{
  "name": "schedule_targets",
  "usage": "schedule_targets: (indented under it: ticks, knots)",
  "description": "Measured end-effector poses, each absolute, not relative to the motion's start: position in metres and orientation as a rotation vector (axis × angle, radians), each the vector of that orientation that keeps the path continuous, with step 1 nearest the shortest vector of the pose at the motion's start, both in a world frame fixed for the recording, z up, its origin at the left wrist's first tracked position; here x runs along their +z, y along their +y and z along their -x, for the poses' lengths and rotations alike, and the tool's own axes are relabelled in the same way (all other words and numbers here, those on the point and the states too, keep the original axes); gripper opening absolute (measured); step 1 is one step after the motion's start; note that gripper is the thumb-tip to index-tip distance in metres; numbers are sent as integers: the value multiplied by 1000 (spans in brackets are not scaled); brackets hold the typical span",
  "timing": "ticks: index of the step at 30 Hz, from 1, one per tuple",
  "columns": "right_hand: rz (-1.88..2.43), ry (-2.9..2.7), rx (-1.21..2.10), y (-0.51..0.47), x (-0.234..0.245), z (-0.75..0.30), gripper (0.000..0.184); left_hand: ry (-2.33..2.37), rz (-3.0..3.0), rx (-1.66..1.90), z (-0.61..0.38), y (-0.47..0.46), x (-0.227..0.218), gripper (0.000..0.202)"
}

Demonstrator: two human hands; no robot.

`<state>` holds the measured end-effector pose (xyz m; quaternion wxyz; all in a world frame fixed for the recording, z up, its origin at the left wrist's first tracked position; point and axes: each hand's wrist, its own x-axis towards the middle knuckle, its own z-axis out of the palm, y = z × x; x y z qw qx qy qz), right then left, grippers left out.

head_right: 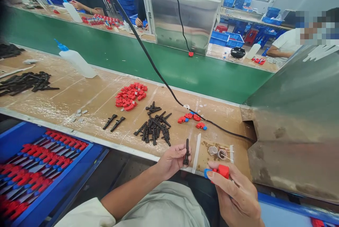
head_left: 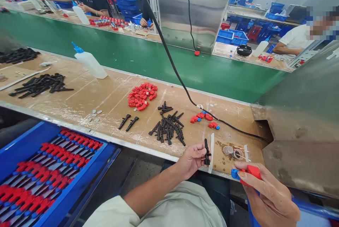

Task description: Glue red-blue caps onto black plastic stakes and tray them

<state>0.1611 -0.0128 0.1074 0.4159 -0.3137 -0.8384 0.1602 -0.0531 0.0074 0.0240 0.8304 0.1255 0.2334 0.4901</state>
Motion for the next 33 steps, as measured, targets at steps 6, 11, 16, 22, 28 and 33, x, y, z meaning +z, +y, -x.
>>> schedule_targets:
  ticks: [6, 11, 16, 22, 28, 33]
  knots:
    - [813, -2100, 293, -16, 99, -169, 60, 512, -244, 1022, 52, 6, 19, 51]
    - [904, -2008, 261, -15, 84, -170, 48, 492, -220, 1012, 51, 5, 20, 50]
    - [965, -1820, 524, -6, 88, -150, 28, 471, -234, 1029, 50, 5, 24, 49]
    - [1181, -1476, 1188, -4, 73, -146, 22, 524, -296, 1075, 47, 6, 27, 51]
    - [1244, -1298, 1483, -5, 65, -139, 43, 587, -413, 1063, 44, 9, 26, 56]
    - [1220, -1325, 1511, -4, 70, -130, 45, 607, -440, 1065, 43, 11, 26, 56]
